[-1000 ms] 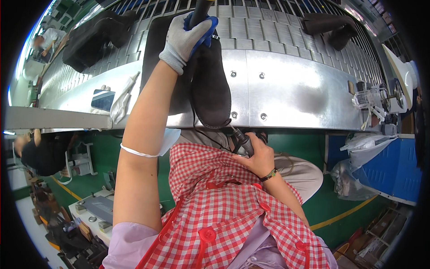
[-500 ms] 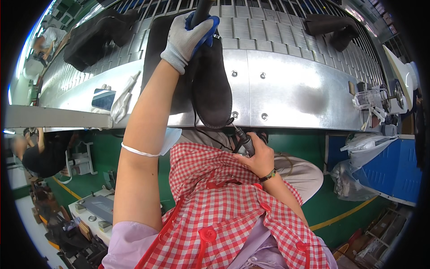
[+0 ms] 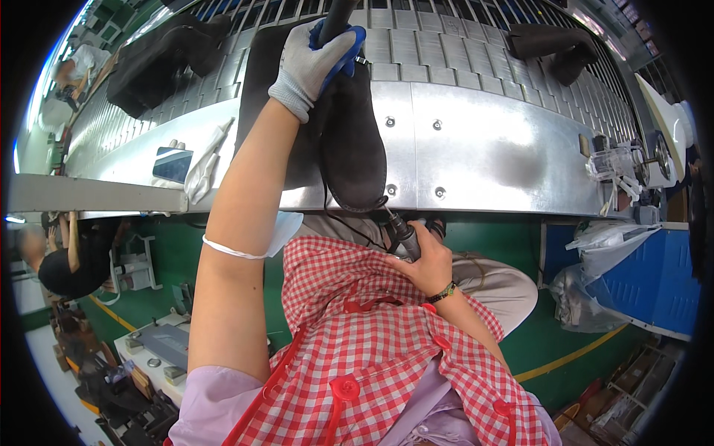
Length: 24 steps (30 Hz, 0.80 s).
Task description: The person uses a soldering iron and a pneumatic tool to work on the seams and edges of a dark brown boot. They manipulate the boot on a metal workbench, applying heat and air to specific areas, then place the boot on a conveyor belt and retrieve another one to repeat the process.
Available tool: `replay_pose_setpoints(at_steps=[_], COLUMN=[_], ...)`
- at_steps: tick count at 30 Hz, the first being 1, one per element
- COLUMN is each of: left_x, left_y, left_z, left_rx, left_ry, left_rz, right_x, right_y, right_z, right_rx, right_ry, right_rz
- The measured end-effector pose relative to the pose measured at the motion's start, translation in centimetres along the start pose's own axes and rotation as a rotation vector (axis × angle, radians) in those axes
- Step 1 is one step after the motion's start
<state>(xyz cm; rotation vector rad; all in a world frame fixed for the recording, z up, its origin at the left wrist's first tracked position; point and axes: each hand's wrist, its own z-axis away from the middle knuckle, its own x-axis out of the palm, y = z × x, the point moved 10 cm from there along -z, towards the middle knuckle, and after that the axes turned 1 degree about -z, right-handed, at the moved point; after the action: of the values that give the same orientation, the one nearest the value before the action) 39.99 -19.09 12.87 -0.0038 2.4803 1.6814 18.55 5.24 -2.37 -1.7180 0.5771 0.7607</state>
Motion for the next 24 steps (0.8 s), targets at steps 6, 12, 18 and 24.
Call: replay_pose_setpoints(at_steps=[6, 12, 18, 24], left_x=[-0.5, -0.9, -0.7, -0.5], left_y=[-0.4, -0.4, -0.2, -0.2], left_z=[-0.1, -0.1, 0.0, 0.2], left_rx=[0.008, 0.007, 0.019, 0.022], left_ry=[0.031, 0.032, 0.02, -0.022], left_rz=[-0.048, -0.101, -0.028, -0.057], right_x=[1.4, 0.1, 1.0, 1.1], right_y=[-0.7, -0.2, 0.3, -0.9], right_z=[0.5, 0.5, 0.3, 0.7], right_rx=[-0.049, 0.041, 0.158, -0.007], right_ry=[-0.023, 0.063, -0.067, 0.051], right_rz=[0.012, -0.06, -0.046, -0.002])
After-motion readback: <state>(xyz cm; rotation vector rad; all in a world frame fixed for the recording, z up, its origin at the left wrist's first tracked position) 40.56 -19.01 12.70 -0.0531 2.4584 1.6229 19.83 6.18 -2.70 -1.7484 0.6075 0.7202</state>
